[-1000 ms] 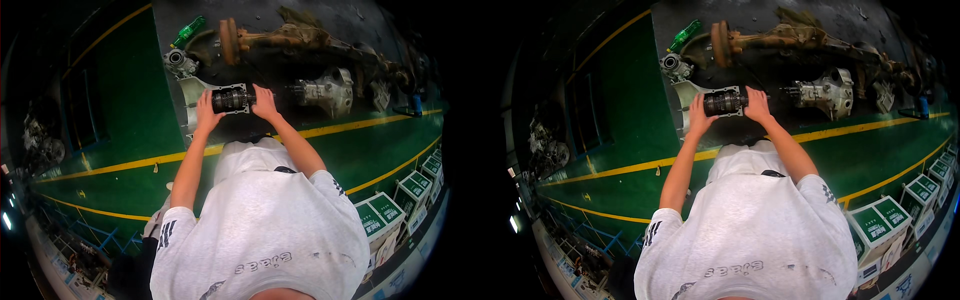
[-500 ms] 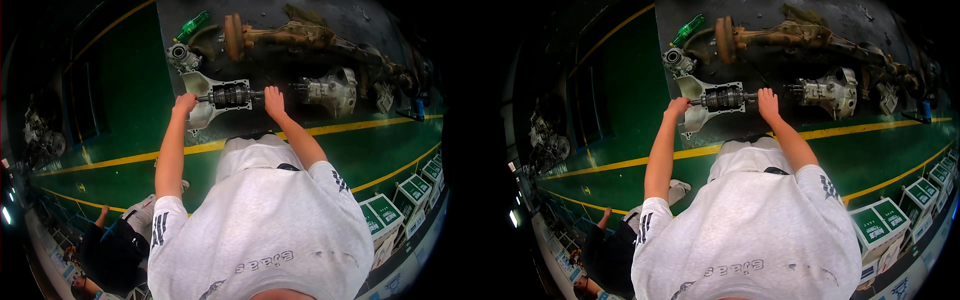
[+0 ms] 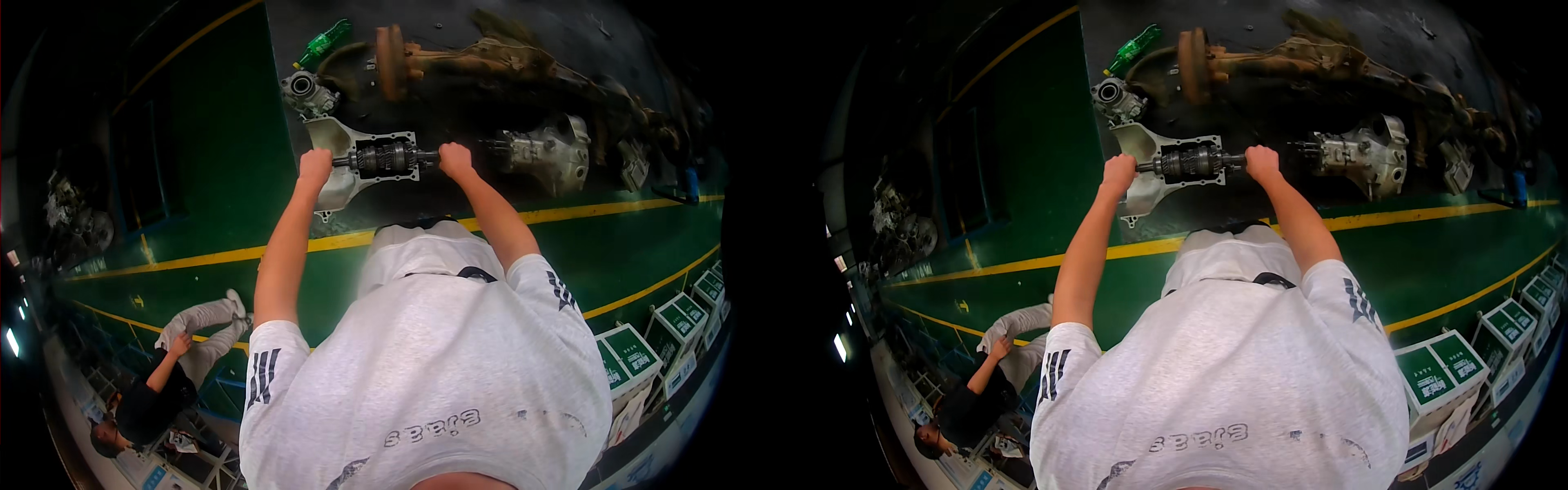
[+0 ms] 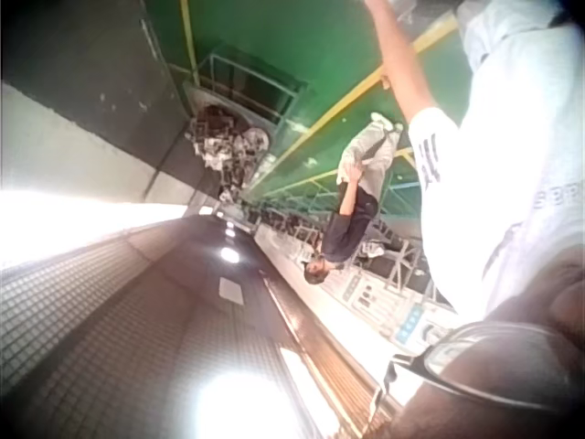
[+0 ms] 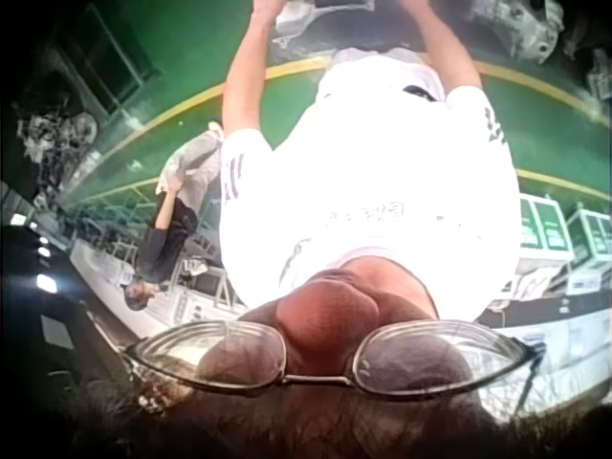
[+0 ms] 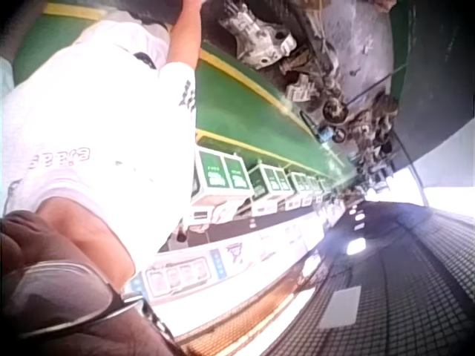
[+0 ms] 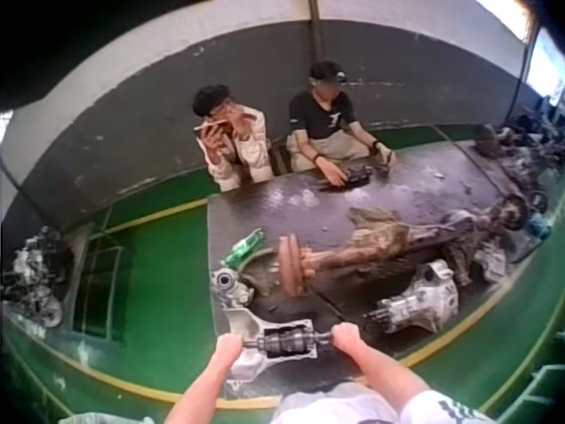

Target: The person rotates and handles the transmission gears and shaft inside the gearbox housing by hand.

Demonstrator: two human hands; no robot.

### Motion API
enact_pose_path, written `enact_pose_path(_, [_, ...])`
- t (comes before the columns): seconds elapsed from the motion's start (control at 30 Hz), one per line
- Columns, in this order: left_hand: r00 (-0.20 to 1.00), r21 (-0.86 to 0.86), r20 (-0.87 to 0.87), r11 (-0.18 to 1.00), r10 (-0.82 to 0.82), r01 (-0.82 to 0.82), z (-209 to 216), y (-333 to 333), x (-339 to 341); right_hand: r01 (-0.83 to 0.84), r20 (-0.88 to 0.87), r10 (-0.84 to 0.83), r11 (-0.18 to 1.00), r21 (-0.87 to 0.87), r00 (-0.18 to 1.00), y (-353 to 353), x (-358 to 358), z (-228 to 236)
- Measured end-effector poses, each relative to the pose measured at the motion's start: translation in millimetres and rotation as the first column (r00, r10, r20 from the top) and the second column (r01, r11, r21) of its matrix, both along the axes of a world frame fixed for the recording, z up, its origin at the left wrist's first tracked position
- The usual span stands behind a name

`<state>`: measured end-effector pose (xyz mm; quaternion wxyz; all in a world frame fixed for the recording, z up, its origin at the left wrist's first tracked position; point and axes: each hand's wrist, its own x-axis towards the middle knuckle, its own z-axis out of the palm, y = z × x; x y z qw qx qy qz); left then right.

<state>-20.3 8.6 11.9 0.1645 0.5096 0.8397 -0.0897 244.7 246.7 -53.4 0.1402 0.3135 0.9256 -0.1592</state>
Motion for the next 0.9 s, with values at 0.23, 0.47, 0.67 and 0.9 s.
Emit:
enact_pose_path(0.23, [0.994, 0.032, -0.109, 0.999, 0.008, -0.004, -7.7, -3.8, 8.5, 0.055, 0.269, 0.011, 0.969, -0.239, 0.963, 20.2, -20.8, 23.6])
enact_pose_path(0.47, [0.983, 0.151, -0.14, 0.984, 0.116, -0.094, -18.5, -11.6, 23.3, 0.015, 0.308, 0.071, 0.964, -0.267, 0.949, 26.8, -20.3, 15.7])
enact_pose_path(0.67, [0.956, 0.238, -0.166, 0.951, 0.242, -0.199, -6.0, -7.4, 39.0, 0.023, -0.328, 0.008, 0.996, 0.092, 0.945, -24.2, 20.7, 22.7])
enact_pose_path(0.9, [0.949, 0.58, 0.307, 0.804, -0.066, -0.131, 31.8, 66.2, 114.9, 0.512, -0.254, -0.929, 0.362, -0.779, 0.269, -34.7, 42.9, -6.8])
